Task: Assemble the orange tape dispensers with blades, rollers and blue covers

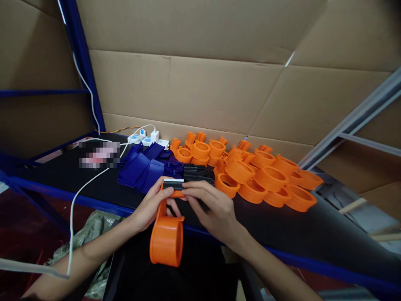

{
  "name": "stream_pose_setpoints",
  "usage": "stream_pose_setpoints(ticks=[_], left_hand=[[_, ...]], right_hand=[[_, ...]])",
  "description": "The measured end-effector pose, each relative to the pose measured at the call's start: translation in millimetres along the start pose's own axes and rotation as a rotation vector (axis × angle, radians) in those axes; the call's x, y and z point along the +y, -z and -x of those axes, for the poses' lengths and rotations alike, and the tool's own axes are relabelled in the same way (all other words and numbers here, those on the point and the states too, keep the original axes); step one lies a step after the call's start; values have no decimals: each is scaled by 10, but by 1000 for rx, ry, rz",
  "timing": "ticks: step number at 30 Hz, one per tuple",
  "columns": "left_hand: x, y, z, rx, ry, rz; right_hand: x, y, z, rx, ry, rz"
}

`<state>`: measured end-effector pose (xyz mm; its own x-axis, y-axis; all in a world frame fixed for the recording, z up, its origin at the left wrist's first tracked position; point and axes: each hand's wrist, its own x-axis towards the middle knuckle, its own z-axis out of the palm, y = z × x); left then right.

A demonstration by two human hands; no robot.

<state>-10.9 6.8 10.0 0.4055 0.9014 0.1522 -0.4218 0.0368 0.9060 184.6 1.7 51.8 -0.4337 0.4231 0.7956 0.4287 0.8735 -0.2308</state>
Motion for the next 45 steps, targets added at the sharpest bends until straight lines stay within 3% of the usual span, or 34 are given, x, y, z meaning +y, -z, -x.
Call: stream_pose_setpoints(ticks=[3,5,8,12,17,21,26,31,35,39,45], left_hand=[[59,8,-15,48,42,104],[85,14,-17,64,92,134],[83,23,-21,77,115,128],[39,47,-35,82,81,99],[23,66,-44,63,88,100],[33,32,-28,98,84,126],[38,-23,-9,148,28,156],[20,-9,-7,165,7,149],[10,31,2,164,74,153],[26,48,1,137,171,192],[30,78,-21,64,216,204]], right_hand=[[172,71,-178,-44,-115,37],[336,63,-333,-185,-168,138],[550,-45,-539,-445,-106,308],[685,-268,-684,-572,-37,365],[702,-405,-744,-570,-32,320],[681,-370,-787,-458,-98,254],[572,-205,-709,-292,-236,112],[332,-103,-396,-170,-495,-267],[214,-59,-272,-197,-545,-456],[241,71,-315,-355,-546,-640],[374,131,-347,-415,-562,-681]])
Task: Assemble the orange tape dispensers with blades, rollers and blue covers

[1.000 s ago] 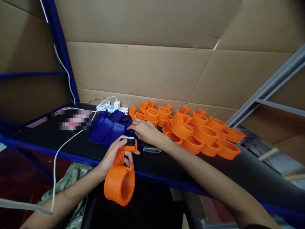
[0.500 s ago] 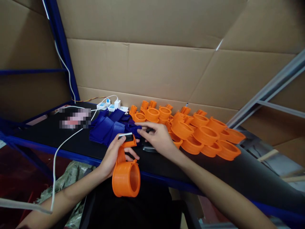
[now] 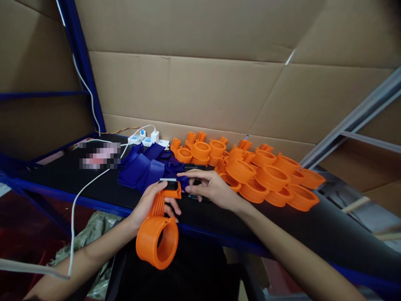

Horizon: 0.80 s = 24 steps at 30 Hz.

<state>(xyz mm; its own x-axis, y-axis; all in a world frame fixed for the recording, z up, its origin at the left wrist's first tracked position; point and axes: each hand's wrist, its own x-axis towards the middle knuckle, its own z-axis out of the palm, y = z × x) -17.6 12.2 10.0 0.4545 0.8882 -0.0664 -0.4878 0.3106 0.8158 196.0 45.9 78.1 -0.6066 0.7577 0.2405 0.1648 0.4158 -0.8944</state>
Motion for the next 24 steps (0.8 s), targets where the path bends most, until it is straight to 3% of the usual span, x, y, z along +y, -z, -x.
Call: stream_pose_setpoints(ticks=[6,9,14,18,24], left_hand=[[27,0,1,-39,55,14],[28,-17,6,-31,51,34],[-6,-28,-15,73,-17,60],[-13,-53,-13,64,-100,15],[15,-119,51,42,-111,-25]], right_hand=[[105,9,-23,-73,-38,-50],[129,-17,-7,20,35,-54],[84,-125,52,179,202,298],[71,-202,88,200,344,467],[168,-187,96,177,442,558]])
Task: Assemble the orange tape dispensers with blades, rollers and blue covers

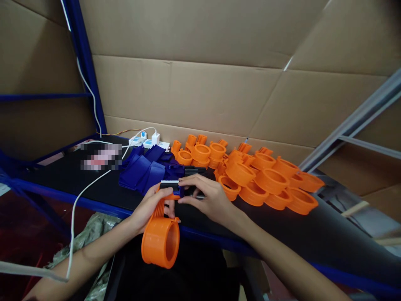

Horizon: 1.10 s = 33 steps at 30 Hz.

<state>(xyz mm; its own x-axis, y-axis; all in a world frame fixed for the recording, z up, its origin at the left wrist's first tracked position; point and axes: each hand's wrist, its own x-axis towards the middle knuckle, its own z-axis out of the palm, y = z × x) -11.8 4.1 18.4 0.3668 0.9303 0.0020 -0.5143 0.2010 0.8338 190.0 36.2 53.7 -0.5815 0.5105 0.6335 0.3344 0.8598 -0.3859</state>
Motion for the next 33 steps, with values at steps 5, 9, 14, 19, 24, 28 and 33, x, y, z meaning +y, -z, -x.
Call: stream_pose_setpoints(ticks=[5,9,14,19,24,28,33], left_hand=[[-32,-1,-12,-12,-10,-18],[-74,13,-39,10,-45,-81],[-94,48,-44,-16,-94,-189],[-123,91,-21,-55,-112,-197],[-95,95,40,-129,-103,-24],[-28,52,78,-334,-86,224],[-68,102,59,-325,-93,237]], right_hand=[[-23,-30,28,52,56,17],[-57,-26,35,51,35,2],[-63,-12,30,61,31,-29],[-95,-23,57,65,71,1],[-95,-22,87,81,106,110],[-96,29,99,56,128,278],[-249,201,82,-67,130,420]])
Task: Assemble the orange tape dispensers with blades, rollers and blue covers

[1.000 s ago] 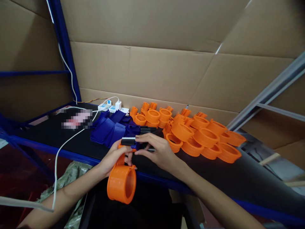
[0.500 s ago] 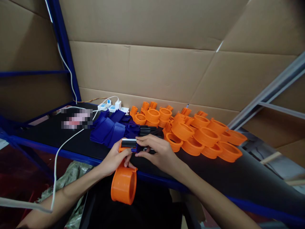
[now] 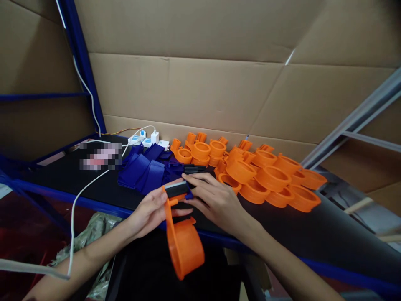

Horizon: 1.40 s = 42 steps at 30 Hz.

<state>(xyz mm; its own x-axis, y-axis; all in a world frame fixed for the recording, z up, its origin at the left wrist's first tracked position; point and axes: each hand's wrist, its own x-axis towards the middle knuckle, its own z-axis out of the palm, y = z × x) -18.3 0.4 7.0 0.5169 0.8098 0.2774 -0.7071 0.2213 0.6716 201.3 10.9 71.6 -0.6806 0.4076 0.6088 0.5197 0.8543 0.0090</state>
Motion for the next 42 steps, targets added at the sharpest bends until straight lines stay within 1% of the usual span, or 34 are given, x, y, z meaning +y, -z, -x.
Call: stream_pose_setpoints(ticks=[3,5,6,8,10,12,13,15,17,18,19,21,23,25,26,27,28,30,32,34,36,38,42], left_hand=[[1,63,31,89,-19,-50],[30,45,63,166,-78,-61],[47,14,80,206,-117,-60],[73,-77,112,280,-152,-55],[78,-176,141,346,-170,-56],[69,-248,165,396,-144,-80],[66,-268,174,411,-131,-93],[75,-277,183,384,-155,-98],[104,-255,183,278,-202,-50],[120,-239,182,208,-201,-10],[135,-221,180,145,-168,34],[152,-186,176,74,-104,81],[160,-153,170,47,-67,99],[182,-119,152,42,-79,131],[205,-99,138,45,-101,154],[236,-76,122,50,-137,179],[272,-51,106,57,-171,198],[345,2,80,66,-213,216],[391,54,69,102,-199,214],[398,94,74,130,-189,205],[378,119,84,135,-191,197],[353,132,92,132,-196,188],[345,147,83,154,-222,137]], right_hand=[[-83,183,-26,-27,-30,-19],[-178,270,-28,-30,-127,-65],[-243,290,-20,-56,-189,-94],[-403,276,11,-163,-290,-149],[-572,202,53,-269,-352,-166],[-696,113,80,-321,-392,-178],[-728,79,81,-327,-401,-211],[-724,44,52,-306,-393,-352],[-655,41,-3,-267,-389,-542],[-610,41,-32,-258,-402,-626],[-565,36,-58,-265,-420,-697],[-488,10,-90,-309,-443,-802],[-425,-29,-100,-381,-426,-862],[-360,-65,-107,-477,-402,-916],[-325,-82,-119,-509,-416,-919],[-290,-102,-138,-514,-447,-886],[-258,-127,-168,-495,-489,-808],[-213,-207,-253,-435,-553,-513],[-207,-326,-360,-428,-562,-200],[-239,-458,-465,-466,-564,-38],[-286,-566,-552,-488,-575,-2],[-324,-628,-616,-502,-581,5],[-337,-643,-688,-523,-587,37]])
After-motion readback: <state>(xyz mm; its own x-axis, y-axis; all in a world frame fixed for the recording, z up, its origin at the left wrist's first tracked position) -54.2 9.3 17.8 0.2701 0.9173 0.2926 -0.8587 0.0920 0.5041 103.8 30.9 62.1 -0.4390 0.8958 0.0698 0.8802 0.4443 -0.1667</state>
